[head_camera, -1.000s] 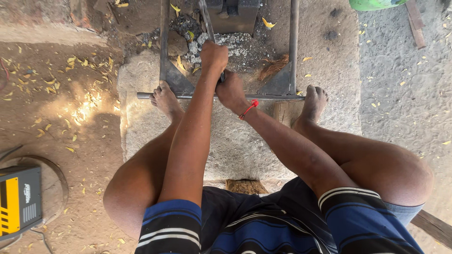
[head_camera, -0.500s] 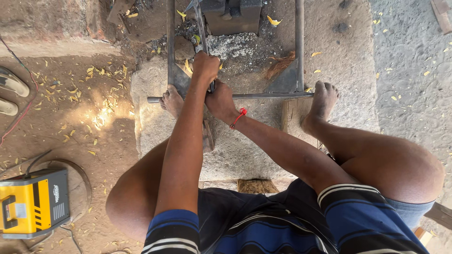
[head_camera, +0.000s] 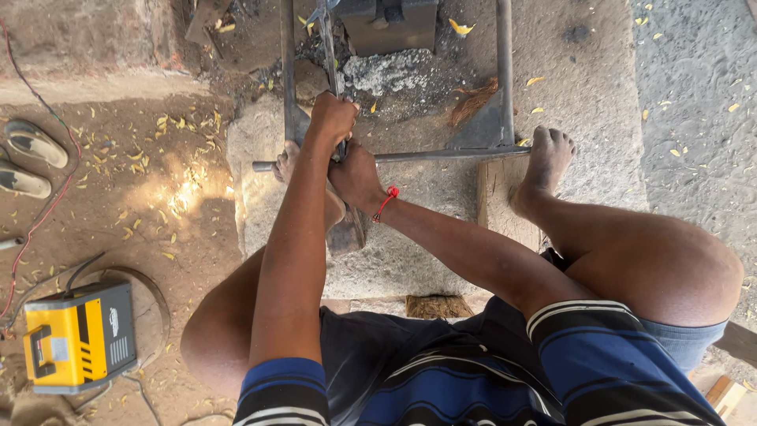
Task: The person sits barefoot on the ground and repeatedly hammers a metal rod placed on an anvil. The person uses a hammer in the right hand to strike the rod while holding it with the left hand.
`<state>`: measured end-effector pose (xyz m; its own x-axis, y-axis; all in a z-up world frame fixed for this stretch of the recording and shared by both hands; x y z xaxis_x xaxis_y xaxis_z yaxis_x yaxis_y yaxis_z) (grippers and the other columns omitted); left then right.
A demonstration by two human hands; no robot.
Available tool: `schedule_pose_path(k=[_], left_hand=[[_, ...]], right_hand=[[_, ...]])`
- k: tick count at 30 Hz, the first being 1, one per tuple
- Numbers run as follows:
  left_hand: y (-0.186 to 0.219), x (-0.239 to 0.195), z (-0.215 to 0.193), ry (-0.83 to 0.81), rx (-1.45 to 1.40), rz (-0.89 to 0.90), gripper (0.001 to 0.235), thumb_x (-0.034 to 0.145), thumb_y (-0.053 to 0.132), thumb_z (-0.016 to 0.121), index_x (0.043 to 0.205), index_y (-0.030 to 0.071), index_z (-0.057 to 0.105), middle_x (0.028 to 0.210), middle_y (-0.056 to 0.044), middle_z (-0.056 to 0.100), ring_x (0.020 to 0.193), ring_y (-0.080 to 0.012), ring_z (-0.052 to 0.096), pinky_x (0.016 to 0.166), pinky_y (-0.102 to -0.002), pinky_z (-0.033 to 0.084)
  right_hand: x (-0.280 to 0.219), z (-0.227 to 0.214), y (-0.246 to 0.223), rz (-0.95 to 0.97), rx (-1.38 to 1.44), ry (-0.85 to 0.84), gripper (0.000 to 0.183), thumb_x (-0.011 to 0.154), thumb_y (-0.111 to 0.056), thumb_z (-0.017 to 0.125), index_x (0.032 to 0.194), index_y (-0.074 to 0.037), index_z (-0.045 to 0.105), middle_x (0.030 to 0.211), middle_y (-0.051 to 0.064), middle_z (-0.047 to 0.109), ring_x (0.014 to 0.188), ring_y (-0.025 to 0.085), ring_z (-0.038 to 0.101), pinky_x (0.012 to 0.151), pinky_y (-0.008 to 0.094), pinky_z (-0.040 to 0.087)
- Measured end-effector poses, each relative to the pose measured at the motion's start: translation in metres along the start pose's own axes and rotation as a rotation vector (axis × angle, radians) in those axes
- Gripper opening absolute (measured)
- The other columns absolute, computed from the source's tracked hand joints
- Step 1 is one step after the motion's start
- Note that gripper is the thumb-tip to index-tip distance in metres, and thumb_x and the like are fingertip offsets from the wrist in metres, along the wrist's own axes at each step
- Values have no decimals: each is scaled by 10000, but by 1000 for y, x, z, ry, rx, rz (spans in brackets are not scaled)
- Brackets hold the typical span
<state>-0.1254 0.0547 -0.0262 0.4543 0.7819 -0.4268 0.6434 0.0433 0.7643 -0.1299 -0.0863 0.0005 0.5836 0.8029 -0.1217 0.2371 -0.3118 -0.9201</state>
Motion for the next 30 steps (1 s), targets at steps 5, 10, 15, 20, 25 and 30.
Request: schedule_pose_path(k=[5, 10, 15, 20, 25, 30], left_hand=[[-4, -9, -2, -60, -2, -66, 244, 930, 131, 626, 734, -12, 646, 646, -78, 642, 509, -159, 596, 429, -345, 456], [0, -20, -4, -66, -11, -44, 294, 955, 152, 609, 738, -44, 641, 635, -93, 625, 492, -166, 583, 427, -352, 450], [0, -37, -7, -30, 25, 2, 213, 930, 158, 641, 811, -18, 663, 629, -74, 638, 504, -151, 595, 437, -343, 449], [-1, -45, -9, -38, 39, -40, 195, 909, 157, 641, 902, -36, 627, 660, -92, 643, 555, -196, 626, 485, -398, 491], [1, -27, 0, 41, 229, 52, 298, 936, 225, 611, 931, -68, 663, 767, -210, 714, 739, -341, 734, 683, -440, 562], [5, -7, 19, 90, 242, 87, 329, 937, 228, 604, 1000, -91, 657, 898, -302, 710, 864, -415, 728, 751, -466, 562]], right_hand=[[-9, 0, -9, 38, 112, -79, 356, 827, -151, 699, 970, 139, 548, 782, 298, 708, 743, 422, 754, 631, 472, 604], [-17, -1, -15, 47, 85, -50, 403, 841, -178, 712, 1001, 140, 526, 808, 313, 710, 775, 438, 744, 642, 476, 602], [-31, 3, -14, 120, 45, -82, 467, 865, -221, 708, 1075, 137, 493, 831, 326, 711, 805, 460, 736, 687, 486, 596], [-36, 3, -19, 90, 100, -70, 499, 841, -244, 733, 1058, 135, 491, 832, 325, 705, 804, 457, 739, 677, 482, 602], [-29, 0, -14, 100, 73, -33, 535, 833, -261, 741, 1084, 125, 470, 816, 324, 700, 790, 470, 723, 652, 502, 579], [-12, -11, 1, 90, 10, -29, 515, 850, -268, 755, 1049, 119, 478, 813, 322, 690, 835, 473, 718, 681, 515, 575]])
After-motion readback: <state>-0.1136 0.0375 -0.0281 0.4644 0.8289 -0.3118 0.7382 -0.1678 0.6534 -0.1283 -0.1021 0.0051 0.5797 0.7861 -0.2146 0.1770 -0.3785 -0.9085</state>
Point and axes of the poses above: each hand's wrist, its own x-axis towards the middle knuckle, its own z-axis out of the palm, y = z × x, the point moved 3 cm from there along x, towards the middle knuckle
